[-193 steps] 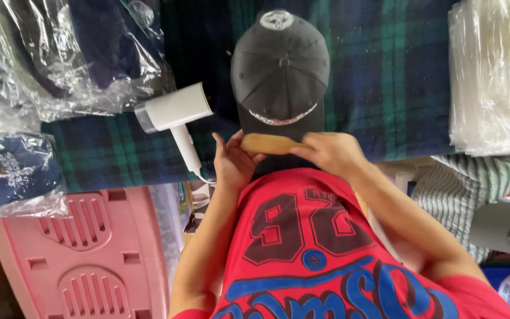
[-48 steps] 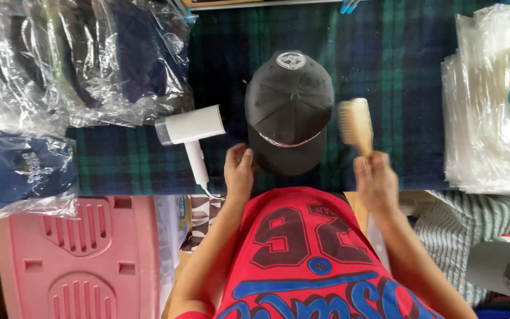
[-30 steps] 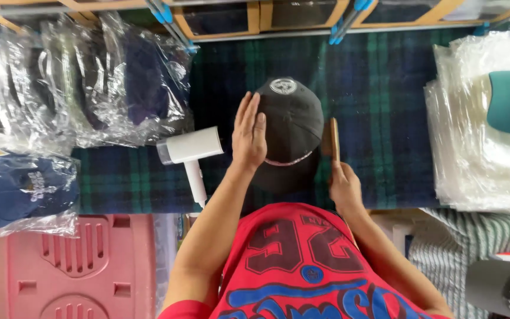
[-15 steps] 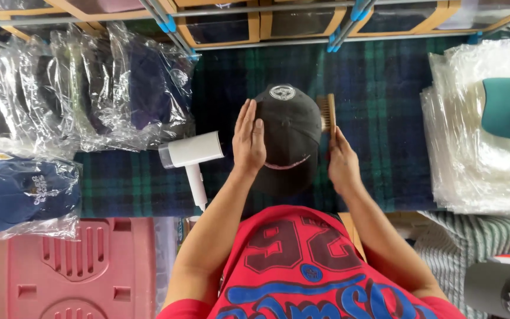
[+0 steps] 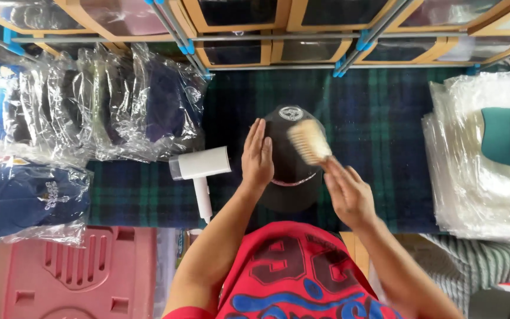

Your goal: A person is cleaning a black baseball cap using a wooden brush and a handheld lint remover in a warehouse setting.

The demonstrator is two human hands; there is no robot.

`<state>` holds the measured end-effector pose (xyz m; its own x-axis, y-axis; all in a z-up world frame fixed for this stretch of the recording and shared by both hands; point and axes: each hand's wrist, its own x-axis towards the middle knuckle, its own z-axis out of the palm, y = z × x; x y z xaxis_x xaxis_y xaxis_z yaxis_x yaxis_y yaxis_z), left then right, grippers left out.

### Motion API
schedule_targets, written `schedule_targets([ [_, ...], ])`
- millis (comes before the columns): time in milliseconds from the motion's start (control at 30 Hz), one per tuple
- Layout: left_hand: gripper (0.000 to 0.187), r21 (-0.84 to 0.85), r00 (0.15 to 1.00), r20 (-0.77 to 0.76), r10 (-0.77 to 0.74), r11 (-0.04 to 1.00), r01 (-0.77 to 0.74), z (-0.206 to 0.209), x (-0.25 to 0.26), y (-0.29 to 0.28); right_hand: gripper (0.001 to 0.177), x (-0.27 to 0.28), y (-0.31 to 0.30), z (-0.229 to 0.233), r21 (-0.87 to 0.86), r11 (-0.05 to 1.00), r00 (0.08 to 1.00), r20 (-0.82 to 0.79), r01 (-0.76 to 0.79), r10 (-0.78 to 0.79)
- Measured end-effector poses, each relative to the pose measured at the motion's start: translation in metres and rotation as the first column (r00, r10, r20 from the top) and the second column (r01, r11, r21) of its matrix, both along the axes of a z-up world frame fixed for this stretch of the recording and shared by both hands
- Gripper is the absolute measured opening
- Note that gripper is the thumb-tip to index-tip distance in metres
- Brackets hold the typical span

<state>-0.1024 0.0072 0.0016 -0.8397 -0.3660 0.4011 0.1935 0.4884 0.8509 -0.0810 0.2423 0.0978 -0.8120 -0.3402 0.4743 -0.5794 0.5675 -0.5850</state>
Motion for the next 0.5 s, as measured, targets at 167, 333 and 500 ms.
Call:
schedule_targets([
  [167,0.046,0.033,0.993,0.117,-0.02,0.999,0.016,0.014,0.004,0.004,0.032,-0.078,0.005,-0.041,0.127,0.992,0.999,0.038,-0.003,-0.002],
  [333,0.046,0.042,0.992,0.123,-0.007,0.999,0.002,0.01,0.004,0.003,0.035,-0.096,0.021,-0.062,-0.132,0.982,0.919,0.388,0.132,-0.072],
  [500,0.045,0.059,0.991,0.134,0.003,0.998,-0.011,0.018,0.003,0.005,0.038,-0.069,0.038,-0.061,-0.298,0.729,0.351,0.933,0.616,0.085],
])
